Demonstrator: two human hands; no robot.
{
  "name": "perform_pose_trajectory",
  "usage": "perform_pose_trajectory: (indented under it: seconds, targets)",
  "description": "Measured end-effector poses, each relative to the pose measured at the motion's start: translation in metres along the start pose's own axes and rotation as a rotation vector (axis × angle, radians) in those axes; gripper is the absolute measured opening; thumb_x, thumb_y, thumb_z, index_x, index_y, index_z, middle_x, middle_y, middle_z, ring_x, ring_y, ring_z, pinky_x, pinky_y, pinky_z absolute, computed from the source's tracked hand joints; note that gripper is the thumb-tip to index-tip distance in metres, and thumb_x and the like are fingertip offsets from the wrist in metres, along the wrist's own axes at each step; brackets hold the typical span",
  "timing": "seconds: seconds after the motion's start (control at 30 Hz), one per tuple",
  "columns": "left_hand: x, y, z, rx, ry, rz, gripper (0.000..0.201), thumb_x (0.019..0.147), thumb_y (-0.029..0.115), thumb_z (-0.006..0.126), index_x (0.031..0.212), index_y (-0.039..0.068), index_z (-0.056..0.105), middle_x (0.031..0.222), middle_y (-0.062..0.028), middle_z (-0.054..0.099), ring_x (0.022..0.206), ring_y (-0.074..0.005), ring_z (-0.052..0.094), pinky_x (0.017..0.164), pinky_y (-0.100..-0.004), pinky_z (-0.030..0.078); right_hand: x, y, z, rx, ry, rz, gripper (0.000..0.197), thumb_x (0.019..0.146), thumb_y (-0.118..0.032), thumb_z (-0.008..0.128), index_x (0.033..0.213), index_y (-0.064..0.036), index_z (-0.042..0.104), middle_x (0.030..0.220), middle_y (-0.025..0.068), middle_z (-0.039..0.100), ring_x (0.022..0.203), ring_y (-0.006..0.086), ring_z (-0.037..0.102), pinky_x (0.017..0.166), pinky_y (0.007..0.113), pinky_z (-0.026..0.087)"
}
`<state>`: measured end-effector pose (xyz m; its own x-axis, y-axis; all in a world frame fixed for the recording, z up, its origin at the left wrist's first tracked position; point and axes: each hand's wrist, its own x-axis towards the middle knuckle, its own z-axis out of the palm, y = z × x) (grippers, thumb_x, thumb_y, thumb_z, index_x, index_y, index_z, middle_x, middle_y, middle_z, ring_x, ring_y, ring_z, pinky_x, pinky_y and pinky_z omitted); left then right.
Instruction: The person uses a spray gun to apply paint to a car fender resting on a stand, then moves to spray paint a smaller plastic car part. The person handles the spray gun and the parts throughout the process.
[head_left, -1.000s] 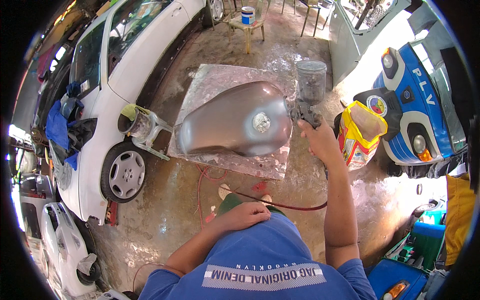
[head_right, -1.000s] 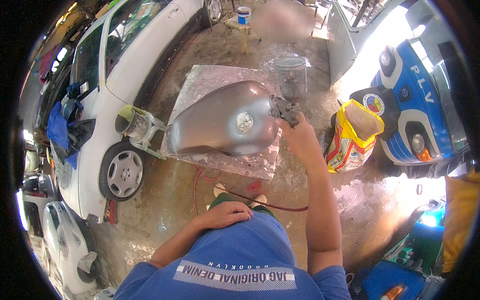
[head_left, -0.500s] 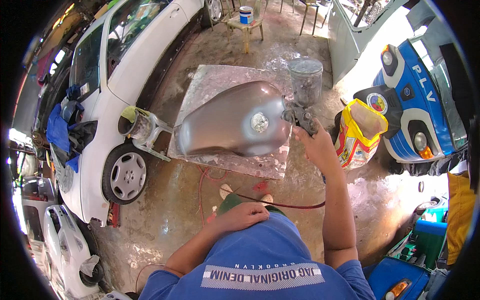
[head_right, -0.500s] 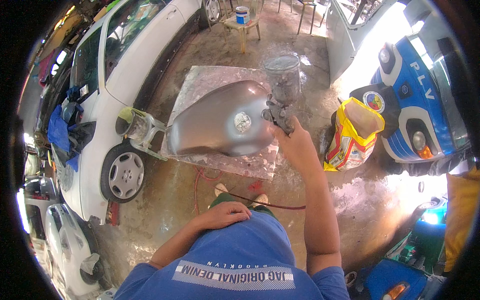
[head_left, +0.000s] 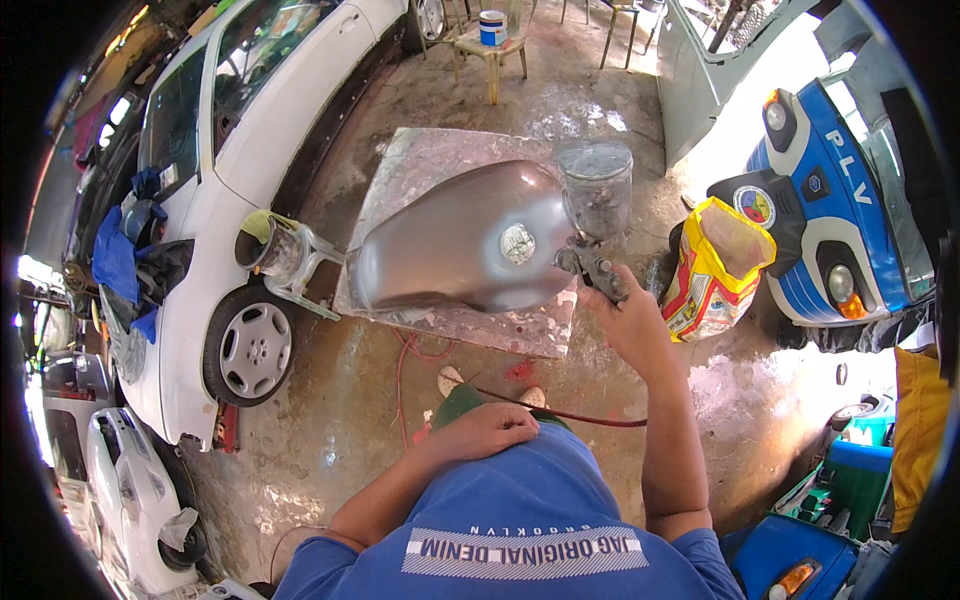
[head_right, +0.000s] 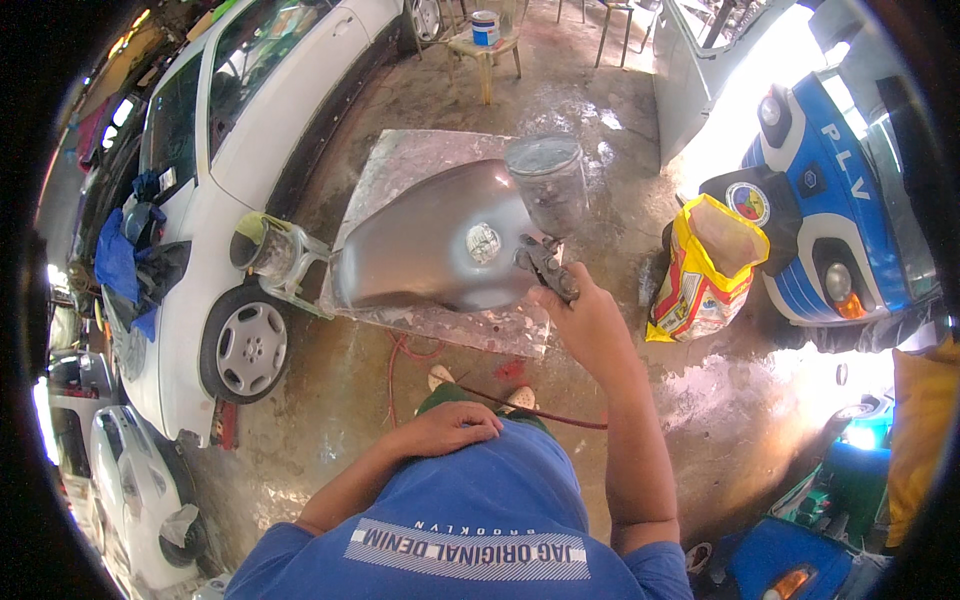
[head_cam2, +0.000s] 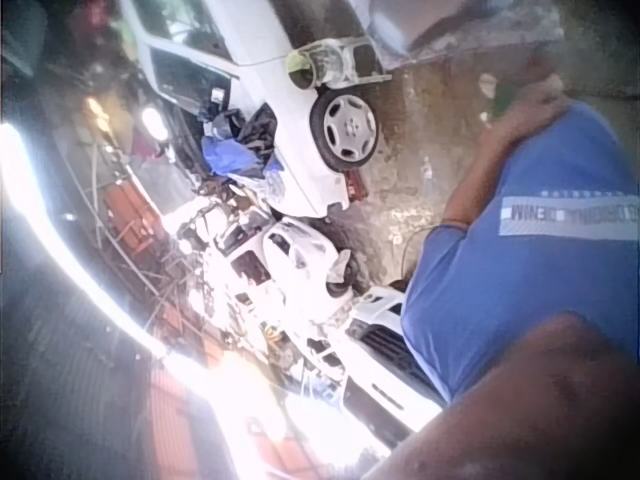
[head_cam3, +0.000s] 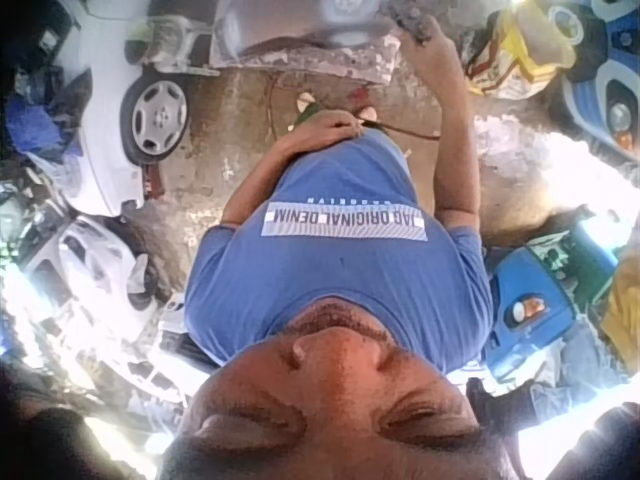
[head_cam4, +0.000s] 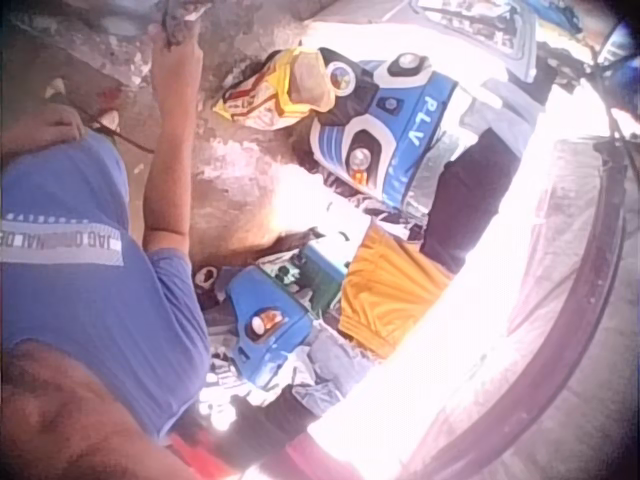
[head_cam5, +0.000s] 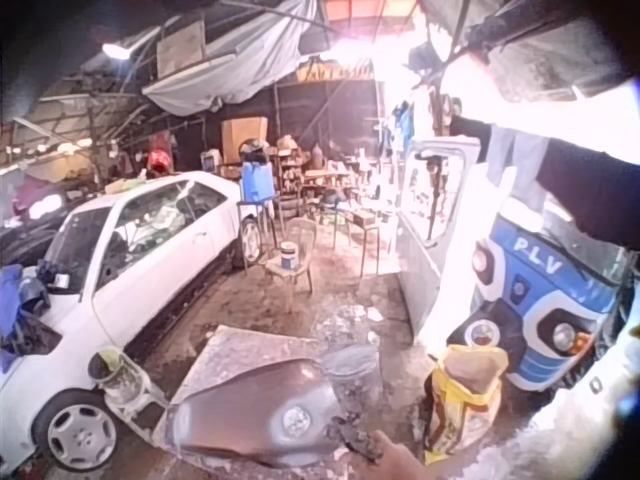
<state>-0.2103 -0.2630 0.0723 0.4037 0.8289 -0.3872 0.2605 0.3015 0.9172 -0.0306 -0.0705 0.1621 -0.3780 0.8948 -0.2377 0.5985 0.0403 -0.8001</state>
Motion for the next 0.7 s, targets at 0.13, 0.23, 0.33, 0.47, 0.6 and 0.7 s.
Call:
perform_pose_trajectory:
  seconds: [0.13, 0.23, 0.33, 0.47, 0.6, 0.7]
  targets:
    - [-0.004, 0.005, -0.005, 0.019, -0.002, -0.01, 0.031, 0.097, 0.03, 0.058, 0.103, 0.001, 0.068, 0.114, -0.0134, 0.067, 0.108, -0.0243, 0.063, 0.095, -0.0345, 0.047, 0.0, 0.001, 0.007, 0.034, 0.071, -0.027, 0.053, 0.09, -0.038, 0.068, 0.125, -0.0008, 0.055, 0.082, 0.0244, 0.068, 0.08, 0.0383, 0.067, 0.071, 0.042, 0.05]
    - [-0.005, -0.003, -0.01, 0.02, -0.011, -0.009, 0.031, 0.097, 0.029, 0.058, 0.104, 0.001, 0.068, 0.111, -0.0134, 0.067, 0.106, -0.0253, 0.063, 0.094, -0.0356, 0.047, -0.005, 0.01, 0.018, -0.019, 0.087, 0.021, 0.048, 0.089, -0.032, 0.069, 0.124, -0.0021, 0.056, 0.077, 0.0203, 0.067, 0.069, 0.031, 0.066, 0.065, 0.039, 0.049]
    - [0.0, -0.004, -0.019, 0.052, -0.048, 0.064, 0.03, 0.097, 0.029, 0.058, 0.106, 0.002, 0.067, 0.111, -0.0129, 0.067, 0.107, -0.0264, 0.062, 0.094, -0.0363, 0.047, -0.018, 0.003, 0.019, 0.056, -0.013, 0.147, 0.046, 0.088, -0.027, 0.071, 0.124, -0.0024, 0.057, 0.072, 0.0153, 0.066, 0.057, 0.0234, 0.062, 0.059, 0.037, 0.049]
    - [0.009, 0.013, -0.032, 0.069, -0.113, 0.101, 0.029, 0.095, 0.029, 0.06, 0.106, 0.003, 0.067, 0.112, -0.0119, 0.066, 0.11, -0.0273, 0.06, 0.095, -0.0375, 0.046, -0.034, 0.014, 0.012, 0.083, -0.058, 0.185, 0.044, 0.087, -0.02, 0.072, 0.125, -0.0019, 0.058, 0.072, 0.0111, 0.066, 0.059, 0.0187, 0.061, 0.061, 0.035, 0.049]
    - [0.025, 0.013, -0.037, 0.071, -0.174, 0.14, 0.028, 0.094, 0.029, 0.062, 0.105, 0.004, 0.067, 0.113, -0.0118, 0.066, 0.111, -0.0274, 0.059, 0.097, -0.0384, 0.045, -0.036, -0.001, 0.002, 0.133, 0.013, 0.084, 0.038, 0.088, -0.017, 0.071, 0.121, -0.0017, 0.059, 0.085, 0.0108, 0.068, 0.077, 0.0145, 0.064, 0.073, 0.031, 0.051]
    - [0.036, 0.015, -0.038, 0.077, -0.133, 0.134, 0.028, 0.094, 0.029, 0.062, 0.105, 0.004, 0.067, 0.114, -0.012, 0.066, 0.112, -0.0274, 0.059, 0.098, -0.0385, 0.045, -0.024, 0.004, -0.009, 0.187, -0.047, 0.109, 0.036, 0.089, -0.018, 0.071, 0.12, -0.0019, 0.06, 0.094, 0.0111, 0.068, 0.089, 0.0128, 0.063, 0.081, 0.03, 0.05]
